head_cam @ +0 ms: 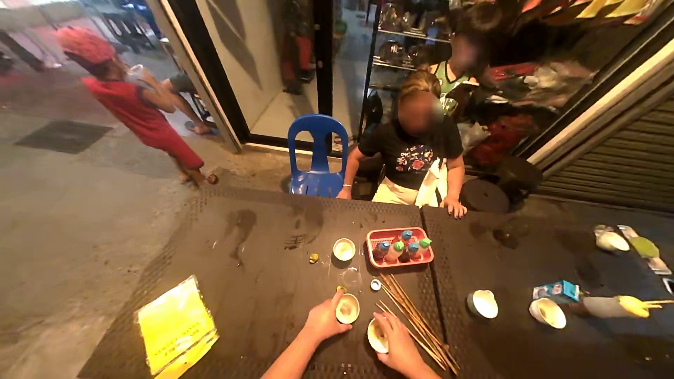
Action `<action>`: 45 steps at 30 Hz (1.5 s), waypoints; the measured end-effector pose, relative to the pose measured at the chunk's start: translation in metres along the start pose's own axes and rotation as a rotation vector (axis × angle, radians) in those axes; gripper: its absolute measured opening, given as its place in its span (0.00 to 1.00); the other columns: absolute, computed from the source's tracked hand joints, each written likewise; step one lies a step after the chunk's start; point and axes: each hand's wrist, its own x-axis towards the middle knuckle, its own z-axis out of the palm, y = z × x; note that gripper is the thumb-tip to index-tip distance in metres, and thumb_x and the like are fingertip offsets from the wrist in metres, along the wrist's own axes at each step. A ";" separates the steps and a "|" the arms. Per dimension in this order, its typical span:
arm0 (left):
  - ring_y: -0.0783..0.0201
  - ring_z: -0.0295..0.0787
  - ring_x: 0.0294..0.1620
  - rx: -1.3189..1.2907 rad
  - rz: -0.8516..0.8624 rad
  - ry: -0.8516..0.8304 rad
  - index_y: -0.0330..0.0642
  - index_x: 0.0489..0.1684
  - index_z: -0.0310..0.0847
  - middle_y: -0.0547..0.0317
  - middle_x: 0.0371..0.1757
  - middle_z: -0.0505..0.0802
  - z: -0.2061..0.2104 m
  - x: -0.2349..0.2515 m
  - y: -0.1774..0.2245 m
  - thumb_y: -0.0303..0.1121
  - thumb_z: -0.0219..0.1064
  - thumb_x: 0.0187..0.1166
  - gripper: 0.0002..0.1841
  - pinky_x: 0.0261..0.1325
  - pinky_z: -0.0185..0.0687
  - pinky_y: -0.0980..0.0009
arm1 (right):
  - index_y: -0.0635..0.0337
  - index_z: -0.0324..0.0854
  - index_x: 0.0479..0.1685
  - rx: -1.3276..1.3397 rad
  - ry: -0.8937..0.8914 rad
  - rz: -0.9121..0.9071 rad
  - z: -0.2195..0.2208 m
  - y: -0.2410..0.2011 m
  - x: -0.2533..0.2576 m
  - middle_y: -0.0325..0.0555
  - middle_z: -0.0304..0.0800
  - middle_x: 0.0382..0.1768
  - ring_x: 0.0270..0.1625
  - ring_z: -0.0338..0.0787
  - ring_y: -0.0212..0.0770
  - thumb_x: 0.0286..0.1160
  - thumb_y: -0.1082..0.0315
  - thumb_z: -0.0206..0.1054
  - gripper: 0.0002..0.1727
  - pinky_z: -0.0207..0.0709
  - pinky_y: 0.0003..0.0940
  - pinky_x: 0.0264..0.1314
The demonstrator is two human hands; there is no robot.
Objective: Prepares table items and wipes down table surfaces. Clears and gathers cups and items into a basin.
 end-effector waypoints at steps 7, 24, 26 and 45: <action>0.41 0.87 0.70 -0.035 0.014 0.006 0.63 0.96 0.43 0.42 0.73 0.86 0.006 -0.001 -0.003 0.60 0.79 0.65 0.57 0.69 0.81 0.40 | 0.48 0.61 0.92 -0.009 -0.016 0.026 0.004 0.000 0.000 0.62 0.67 0.85 0.86 0.69 0.60 0.55 0.61 0.85 0.55 0.64 0.55 0.87; 0.42 0.88 0.68 -0.010 0.017 0.069 0.62 0.94 0.51 0.44 0.72 0.87 0.010 0.006 -0.005 0.68 0.78 0.60 0.57 0.67 0.82 0.41 | 0.46 0.60 0.92 -0.005 0.000 0.027 0.000 -0.003 0.001 0.60 0.67 0.85 0.87 0.68 0.59 0.55 0.61 0.85 0.56 0.64 0.55 0.88; 0.43 0.88 0.68 0.004 0.013 0.068 0.61 0.94 0.51 0.44 0.72 0.87 0.009 0.006 -0.004 0.68 0.77 0.60 0.57 0.68 0.82 0.41 | 0.45 0.60 0.92 -0.005 0.000 0.028 0.001 -0.002 0.002 0.60 0.67 0.85 0.87 0.68 0.59 0.55 0.62 0.85 0.56 0.63 0.55 0.88; 0.45 0.91 0.63 0.056 0.255 0.105 0.58 0.90 0.62 0.46 0.65 0.92 -0.012 -0.027 0.048 0.66 0.80 0.57 0.54 0.63 0.85 0.42 | 0.58 0.58 0.91 0.446 0.138 -0.008 0.010 0.003 -0.006 0.60 0.66 0.85 0.84 0.74 0.54 0.55 0.63 0.87 0.56 0.71 0.47 0.85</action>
